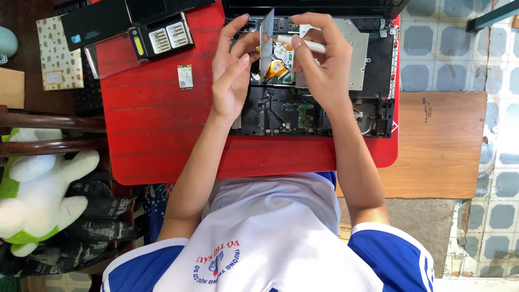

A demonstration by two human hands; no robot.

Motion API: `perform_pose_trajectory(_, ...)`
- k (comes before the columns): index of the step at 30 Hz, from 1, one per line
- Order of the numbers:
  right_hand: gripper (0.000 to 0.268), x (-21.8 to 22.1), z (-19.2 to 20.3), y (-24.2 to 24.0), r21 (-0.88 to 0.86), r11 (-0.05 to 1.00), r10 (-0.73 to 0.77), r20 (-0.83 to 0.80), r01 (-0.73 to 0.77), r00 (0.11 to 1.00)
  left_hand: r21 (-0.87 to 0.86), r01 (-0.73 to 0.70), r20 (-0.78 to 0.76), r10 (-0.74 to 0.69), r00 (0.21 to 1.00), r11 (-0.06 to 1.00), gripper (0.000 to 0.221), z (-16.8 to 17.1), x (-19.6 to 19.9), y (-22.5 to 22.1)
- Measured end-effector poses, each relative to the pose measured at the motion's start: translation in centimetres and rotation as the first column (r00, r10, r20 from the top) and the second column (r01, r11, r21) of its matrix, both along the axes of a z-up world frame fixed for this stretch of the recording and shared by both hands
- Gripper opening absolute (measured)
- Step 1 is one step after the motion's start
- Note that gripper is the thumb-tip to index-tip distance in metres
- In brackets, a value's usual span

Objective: Disassembling and repairing internal laptop components, focusing on ribbon cable connection and shield placement.

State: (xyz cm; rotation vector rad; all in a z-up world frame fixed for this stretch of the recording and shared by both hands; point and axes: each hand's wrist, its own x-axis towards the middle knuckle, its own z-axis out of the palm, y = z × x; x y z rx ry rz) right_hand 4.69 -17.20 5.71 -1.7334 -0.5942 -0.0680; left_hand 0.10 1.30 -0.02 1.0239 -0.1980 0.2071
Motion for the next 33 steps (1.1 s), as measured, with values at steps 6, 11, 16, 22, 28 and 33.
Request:
perform_pose_trajectory(6, 0.020, 0.02, -0.02, -0.02, -0.010, 1.000, 0.002, 0.001, -0.002, 1.000, 0.009, 0.002, 0.003, -0.002, 1.000, 1.000, 0.058, 0.09, -0.04, -0.14)
perform_pose_trajectory(11, 0.020, 0.06, -0.14, -0.01, -0.012, 1.000, 0.007, 0.026, -0.007, 1.000, 0.018, -0.011, 0.029, 0.010, 1.000, 1.000, 0.056, 0.13, -0.02, 0.04)
perform_pose_trajectory(16, 0.020, 0.06, -0.25, -0.05, -0.019, 1.000, 0.009, 0.044, -0.009, 0.999, 0.013, -0.013, 0.039, 0.012, 0.999, 1.000, 0.055, 0.18, -0.05, 0.03)
perform_pose_trajectory(22, 0.018, 0.04, -0.38, -0.04, -0.032, 0.999, -0.004, 0.055, 0.006, 0.998, 0.017, -0.005, 0.023, 0.005, 1.000, 1.000, 0.056, 0.27, -0.10, -0.03)
perform_pose_trajectory(28, 0.015, 0.03, -0.67, 0.15, -0.061, 0.998, -0.006, 0.132, 0.014, 0.991, 0.037, -0.026, 0.033, 0.025, 0.999, 0.999, 0.056, 0.19, -0.14, 0.11)
perform_pose_trajectory(33, 0.015, 0.09, -0.99, 0.05, -0.098, 0.995, -0.010, 0.174, 0.027, 0.985, 0.042, -0.020, 0.066, 0.017, 0.998, 0.999, 0.054, 0.04, -0.03, 0.20)
